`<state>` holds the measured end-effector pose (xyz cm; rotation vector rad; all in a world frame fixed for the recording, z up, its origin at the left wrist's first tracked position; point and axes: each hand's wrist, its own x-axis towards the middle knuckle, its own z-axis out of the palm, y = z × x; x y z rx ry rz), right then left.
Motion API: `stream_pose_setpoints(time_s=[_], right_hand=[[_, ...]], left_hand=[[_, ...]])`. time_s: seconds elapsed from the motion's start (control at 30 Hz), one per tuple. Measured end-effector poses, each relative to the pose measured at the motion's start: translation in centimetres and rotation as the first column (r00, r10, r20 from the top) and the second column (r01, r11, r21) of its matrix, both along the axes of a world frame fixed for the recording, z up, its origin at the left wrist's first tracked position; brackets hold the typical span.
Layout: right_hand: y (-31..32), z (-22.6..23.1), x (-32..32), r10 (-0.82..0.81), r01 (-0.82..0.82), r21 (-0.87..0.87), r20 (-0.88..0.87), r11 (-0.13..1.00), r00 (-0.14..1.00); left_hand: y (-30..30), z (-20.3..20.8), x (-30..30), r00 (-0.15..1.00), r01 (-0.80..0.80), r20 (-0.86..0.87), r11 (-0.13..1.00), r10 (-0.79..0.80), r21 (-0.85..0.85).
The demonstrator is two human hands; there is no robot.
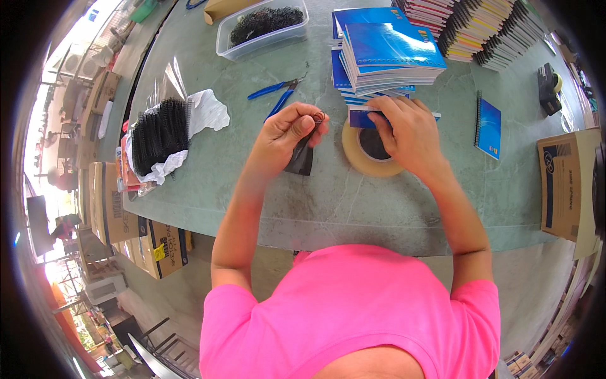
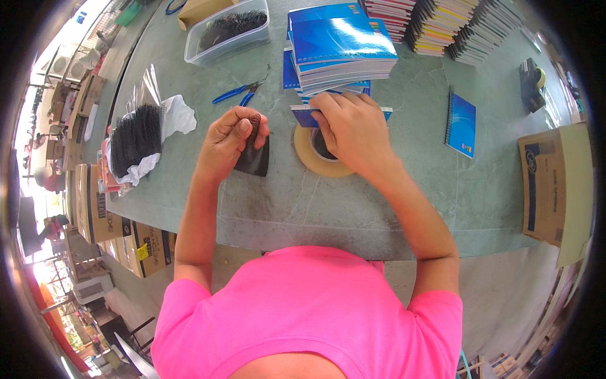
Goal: The person uses pliers to cut and bend the wire spirals on notebooks, stacks the notebooks on a table, and then places the stacks into a cardboard box.
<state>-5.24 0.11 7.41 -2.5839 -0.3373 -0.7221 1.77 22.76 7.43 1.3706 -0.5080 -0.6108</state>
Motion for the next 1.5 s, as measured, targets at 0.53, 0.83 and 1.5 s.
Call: stream_pose_setpoints(time_s=[0.53,0.83,1.5], right_hand=[[0.8,0.2,0.5,-0.013,0.014,0.026,-0.051,1.0,0.999],[0.8,-0.6,1.2,-0.065,0.066,-0.028,0.028,0.997,0.997],[1.3,1.0,1.2,-0.054,0.075,0.097,-0.209,0.992,0.976]], left_hand=[[0.0,-3.4,-0.8,0.56,-0.6,0.757,0.464,-0.338,0.651],[5.3,-2.8,-2.0,0.544,-0.412,0.73,0.627,-0.413,0.661],[-3.7,-0.2,-1.8,0.777,-0.388,0.591,0.905,0.219,0.175]])
